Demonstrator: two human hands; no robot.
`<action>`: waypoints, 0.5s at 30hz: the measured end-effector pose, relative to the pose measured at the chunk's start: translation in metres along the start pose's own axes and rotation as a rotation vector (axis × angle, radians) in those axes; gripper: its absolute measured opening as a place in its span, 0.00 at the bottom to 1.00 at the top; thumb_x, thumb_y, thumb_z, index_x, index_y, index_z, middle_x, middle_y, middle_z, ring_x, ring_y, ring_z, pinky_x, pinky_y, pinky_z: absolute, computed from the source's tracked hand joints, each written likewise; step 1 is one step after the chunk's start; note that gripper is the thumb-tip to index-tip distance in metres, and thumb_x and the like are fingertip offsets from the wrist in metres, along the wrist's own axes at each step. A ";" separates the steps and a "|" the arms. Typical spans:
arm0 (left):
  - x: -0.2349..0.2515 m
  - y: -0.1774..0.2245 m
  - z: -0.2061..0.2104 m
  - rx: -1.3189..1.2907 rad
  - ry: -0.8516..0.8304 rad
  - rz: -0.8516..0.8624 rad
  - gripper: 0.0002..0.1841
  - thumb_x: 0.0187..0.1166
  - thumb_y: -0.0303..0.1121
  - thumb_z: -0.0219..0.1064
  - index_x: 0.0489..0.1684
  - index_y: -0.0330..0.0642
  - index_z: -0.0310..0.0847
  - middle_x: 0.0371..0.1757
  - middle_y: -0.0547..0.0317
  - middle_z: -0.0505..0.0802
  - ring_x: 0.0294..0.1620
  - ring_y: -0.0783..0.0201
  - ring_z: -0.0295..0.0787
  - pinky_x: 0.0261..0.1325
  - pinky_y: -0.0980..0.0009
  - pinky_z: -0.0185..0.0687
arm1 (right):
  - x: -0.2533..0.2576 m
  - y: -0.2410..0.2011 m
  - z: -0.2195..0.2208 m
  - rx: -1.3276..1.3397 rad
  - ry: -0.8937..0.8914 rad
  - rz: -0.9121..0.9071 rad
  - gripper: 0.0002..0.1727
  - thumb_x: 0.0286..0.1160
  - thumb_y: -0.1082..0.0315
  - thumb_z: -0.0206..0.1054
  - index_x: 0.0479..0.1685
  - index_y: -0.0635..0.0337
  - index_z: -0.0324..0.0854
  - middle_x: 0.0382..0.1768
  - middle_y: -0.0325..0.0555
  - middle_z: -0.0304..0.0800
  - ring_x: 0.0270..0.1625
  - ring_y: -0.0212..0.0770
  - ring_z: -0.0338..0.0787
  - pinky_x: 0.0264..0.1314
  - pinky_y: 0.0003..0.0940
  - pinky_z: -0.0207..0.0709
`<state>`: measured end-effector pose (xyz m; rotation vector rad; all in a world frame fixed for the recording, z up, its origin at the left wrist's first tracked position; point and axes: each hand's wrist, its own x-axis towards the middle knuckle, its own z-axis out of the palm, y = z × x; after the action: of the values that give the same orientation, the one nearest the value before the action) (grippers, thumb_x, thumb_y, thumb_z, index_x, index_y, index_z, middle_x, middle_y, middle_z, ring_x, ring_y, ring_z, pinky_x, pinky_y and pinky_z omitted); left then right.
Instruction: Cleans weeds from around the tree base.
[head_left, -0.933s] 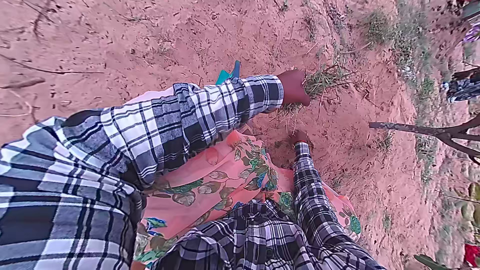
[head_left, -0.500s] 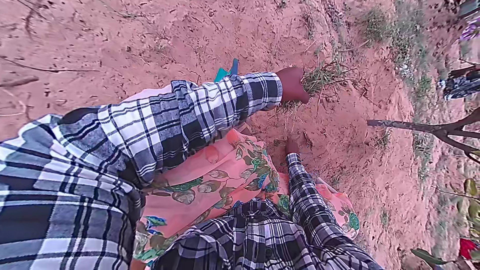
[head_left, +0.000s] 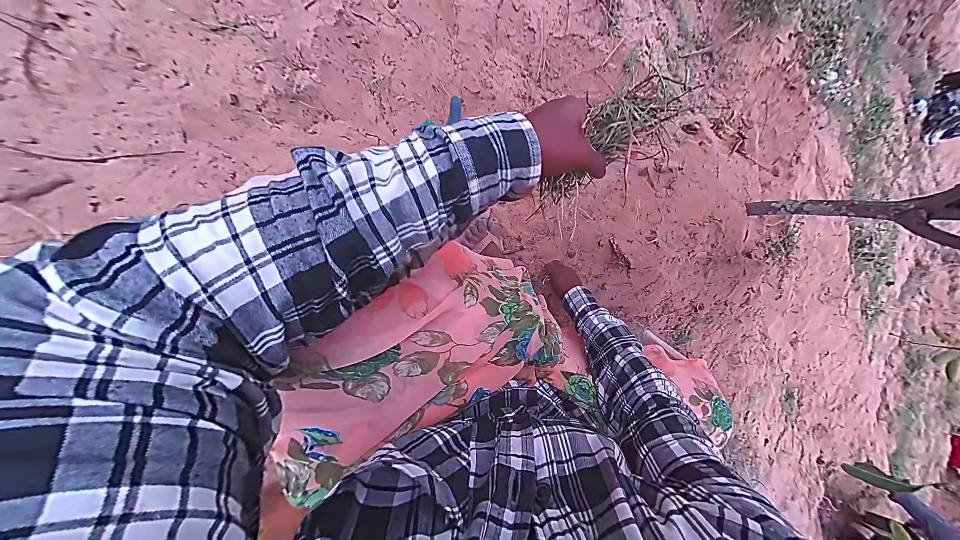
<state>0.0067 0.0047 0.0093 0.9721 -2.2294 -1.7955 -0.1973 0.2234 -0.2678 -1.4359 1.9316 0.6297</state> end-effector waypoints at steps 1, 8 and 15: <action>0.000 0.001 0.000 0.001 0.001 -0.003 0.22 0.72 0.37 0.80 0.59 0.35 0.84 0.53 0.45 0.93 0.56 0.53 0.91 0.64 0.47 0.83 | -0.002 -0.004 0.010 -0.024 -0.014 -0.033 0.25 0.74 0.74 0.70 0.74 0.54 0.82 0.74 0.56 0.83 0.70 0.64 0.87 0.64 0.69 0.83; 0.003 -0.002 0.002 0.015 0.013 -0.010 0.21 0.70 0.39 0.81 0.55 0.34 0.85 0.50 0.45 0.93 0.54 0.52 0.91 0.62 0.45 0.83 | -0.023 -0.029 0.022 -0.066 -0.192 0.154 0.27 0.86 0.61 0.60 0.83 0.56 0.73 0.72 0.65 0.84 0.72 0.70 0.84 0.66 0.74 0.78; 0.003 0.000 0.001 0.007 -0.009 -0.011 0.21 0.72 0.39 0.80 0.57 0.35 0.85 0.52 0.45 0.93 0.55 0.52 0.91 0.63 0.46 0.83 | -0.011 0.009 -0.040 0.296 0.201 0.400 0.21 0.88 0.66 0.58 0.71 0.70 0.78 0.66 0.70 0.86 0.70 0.68 0.86 0.71 0.66 0.78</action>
<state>0.0042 0.0042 0.0081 0.9815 -2.2414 -1.8010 -0.2124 0.2046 -0.2327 -0.9660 2.3833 0.3580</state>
